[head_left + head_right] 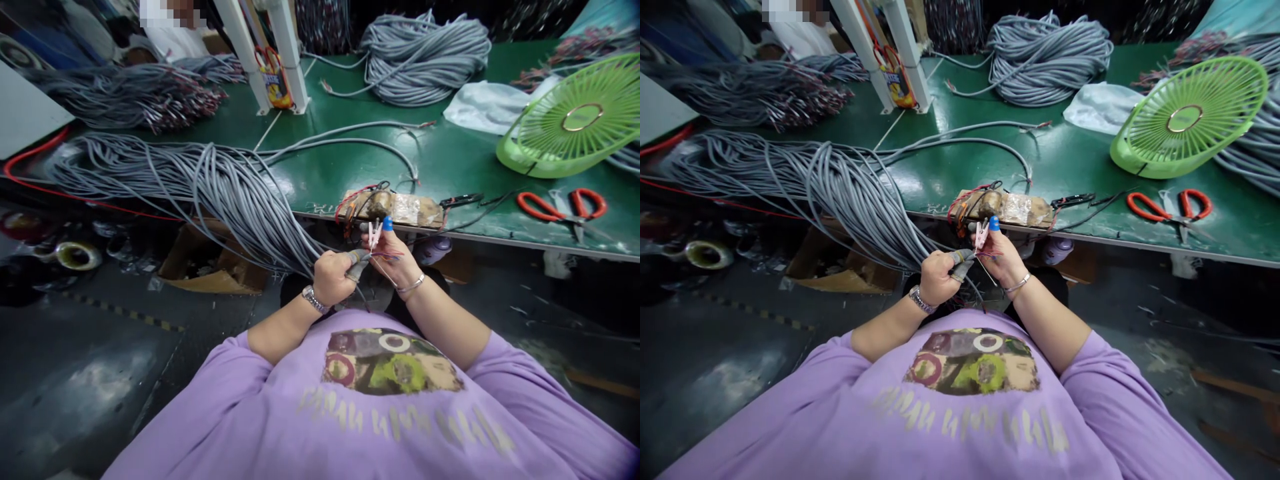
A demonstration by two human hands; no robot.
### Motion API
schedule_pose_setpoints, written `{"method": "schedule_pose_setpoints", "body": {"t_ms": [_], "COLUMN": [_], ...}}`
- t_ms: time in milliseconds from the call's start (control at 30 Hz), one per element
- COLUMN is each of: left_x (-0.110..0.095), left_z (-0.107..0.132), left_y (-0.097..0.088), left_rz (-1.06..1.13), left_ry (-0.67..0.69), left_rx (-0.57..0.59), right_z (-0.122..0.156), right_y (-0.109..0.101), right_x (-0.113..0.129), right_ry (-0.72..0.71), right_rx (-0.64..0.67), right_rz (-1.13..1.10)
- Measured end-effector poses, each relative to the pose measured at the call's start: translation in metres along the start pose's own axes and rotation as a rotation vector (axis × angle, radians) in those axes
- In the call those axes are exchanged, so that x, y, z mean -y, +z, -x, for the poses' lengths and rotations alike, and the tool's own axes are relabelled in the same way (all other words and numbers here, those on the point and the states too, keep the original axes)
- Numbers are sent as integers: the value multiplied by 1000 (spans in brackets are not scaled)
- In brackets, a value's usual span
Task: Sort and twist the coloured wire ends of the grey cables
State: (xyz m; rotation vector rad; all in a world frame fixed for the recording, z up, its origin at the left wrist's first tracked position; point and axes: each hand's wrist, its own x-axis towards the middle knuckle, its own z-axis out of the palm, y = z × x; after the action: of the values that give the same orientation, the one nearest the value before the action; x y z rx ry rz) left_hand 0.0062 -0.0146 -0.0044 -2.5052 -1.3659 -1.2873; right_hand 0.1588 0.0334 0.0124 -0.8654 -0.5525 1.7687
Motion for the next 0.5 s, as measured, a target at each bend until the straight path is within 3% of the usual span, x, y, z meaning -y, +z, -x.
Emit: {"method": "schedule_pose_setpoints", "body": {"t_ms": [167, 400, 500], "left_x": [-1, 2, 4], "left_z": [-1, 6, 6], "left_y": [4, 4, 2], "left_rz": [4, 19, 9], "left_ry": [16, 2, -21], "left_rx": [7, 6, 22], "right_z": [-1, 5, 4], "right_y": [6, 5, 5], "right_x": [1, 1, 3], "right_ry": [-18, 45, 59], "right_rx": [-63, 47, 6], "right_rz": [-46, -63, -106]}}
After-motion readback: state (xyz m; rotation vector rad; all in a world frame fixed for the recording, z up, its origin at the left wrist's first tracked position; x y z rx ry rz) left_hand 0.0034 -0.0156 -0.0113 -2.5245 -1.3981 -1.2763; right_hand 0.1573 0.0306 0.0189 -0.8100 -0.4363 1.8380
